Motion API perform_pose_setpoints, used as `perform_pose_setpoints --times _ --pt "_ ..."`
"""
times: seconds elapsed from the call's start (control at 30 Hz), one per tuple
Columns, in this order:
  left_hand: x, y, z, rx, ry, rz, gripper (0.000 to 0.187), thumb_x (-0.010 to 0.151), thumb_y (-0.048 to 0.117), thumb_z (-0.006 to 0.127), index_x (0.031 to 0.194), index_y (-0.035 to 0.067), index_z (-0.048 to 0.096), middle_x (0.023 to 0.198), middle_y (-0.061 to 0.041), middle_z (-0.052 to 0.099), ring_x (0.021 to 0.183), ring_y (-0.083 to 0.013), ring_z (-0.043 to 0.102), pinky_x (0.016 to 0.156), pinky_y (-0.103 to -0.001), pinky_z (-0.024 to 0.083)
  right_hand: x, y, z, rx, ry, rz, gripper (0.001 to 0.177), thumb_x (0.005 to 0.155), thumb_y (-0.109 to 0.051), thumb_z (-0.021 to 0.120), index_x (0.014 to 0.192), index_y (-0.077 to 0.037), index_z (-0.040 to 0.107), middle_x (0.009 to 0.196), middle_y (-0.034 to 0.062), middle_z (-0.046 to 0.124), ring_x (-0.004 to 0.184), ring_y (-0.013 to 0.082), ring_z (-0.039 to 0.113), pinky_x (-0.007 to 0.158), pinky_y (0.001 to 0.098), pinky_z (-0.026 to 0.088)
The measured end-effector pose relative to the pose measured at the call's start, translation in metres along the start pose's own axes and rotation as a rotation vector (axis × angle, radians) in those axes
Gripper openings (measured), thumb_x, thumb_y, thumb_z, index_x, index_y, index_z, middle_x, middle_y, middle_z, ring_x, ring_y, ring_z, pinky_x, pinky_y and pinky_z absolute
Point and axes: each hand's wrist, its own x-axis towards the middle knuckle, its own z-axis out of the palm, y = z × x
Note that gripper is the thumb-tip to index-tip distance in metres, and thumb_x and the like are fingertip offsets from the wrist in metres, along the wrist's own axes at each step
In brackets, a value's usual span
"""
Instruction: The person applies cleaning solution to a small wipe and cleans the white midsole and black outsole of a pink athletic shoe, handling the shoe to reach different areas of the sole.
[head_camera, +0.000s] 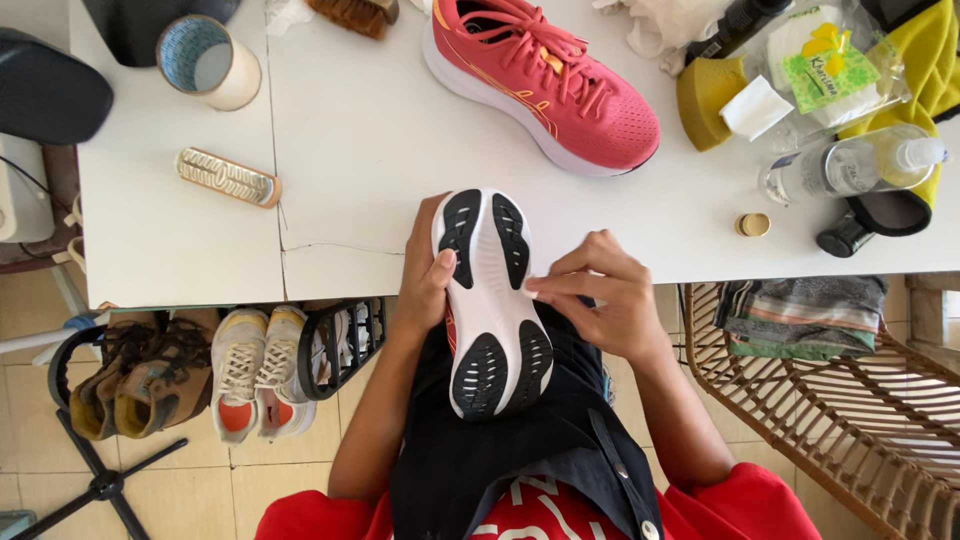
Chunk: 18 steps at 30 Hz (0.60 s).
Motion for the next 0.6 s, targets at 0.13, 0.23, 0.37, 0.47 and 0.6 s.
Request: perform_pose_setpoints --times 0.13,0.23,0.37,0.47,0.6 --pt "0.011 0.010 -0.003 -0.056 -0.057 -0.007 0.076 0.103 0.054 0.059 0.161 0.004 0.052 0.135 -0.015 0.060 0.128 -0.0215 0.054 0.114 -0.047 0.048 0.001 -0.009 0.007 -0.128 -0.066 -0.125 0.011 0.103 -0.001 0.078 0.097 -0.007 0.085 0.095 0.0086 0.075 0.069 0.0271 0.057 0.070 0.0382 0.049" --pt "0.013 0.006 -0.008 -0.073 -0.127 -0.017 0.075 0.102 0.051 0.062 0.160 0.004 0.054 0.135 -0.014 0.063 0.124 -0.0203 0.057 0.113 -0.046 0.051 -0.003 -0.012 -0.001 -0.190 -0.153 -0.169 0.011 0.099 -0.005 0.080 0.092 -0.011 0.086 0.089 0.0062 0.076 0.069 0.0244 0.059 0.070 0.0368 0.048" --pt "0.013 -0.005 -0.005 -0.052 -0.132 -0.034 0.082 0.100 0.058 0.064 0.161 0.005 0.052 0.132 -0.017 0.063 0.120 -0.0246 0.061 0.103 -0.047 0.057 -0.003 -0.001 0.004 -0.238 -0.115 -0.156 0.010 0.102 -0.012 0.081 0.094 -0.016 0.086 0.092 0.0014 0.075 0.068 0.0221 0.054 0.071 0.0372 0.045" --pt "0.005 -0.014 -0.008 -0.082 -0.113 -0.055 0.084 0.098 0.060 0.065 0.161 0.006 0.051 0.133 -0.016 0.063 0.119 -0.0240 0.061 0.100 -0.045 0.059 -0.025 0.007 0.020 -0.246 -0.052 -0.149 0.012 0.104 -0.013 0.079 0.096 -0.015 0.087 0.095 0.0020 0.076 0.069 0.0228 0.057 0.070 0.0375 0.046" --pt "0.007 -0.003 0.000 -0.108 -0.116 -0.053 0.088 0.092 0.060 0.072 0.159 0.006 0.053 0.132 -0.018 0.064 0.116 -0.0265 0.065 0.098 -0.047 0.061 -0.015 -0.013 0.007 -0.186 -0.201 -0.156 0.013 0.102 -0.009 0.079 0.090 -0.012 0.083 0.091 0.0043 0.076 0.069 0.0237 0.060 0.074 0.0374 0.048"
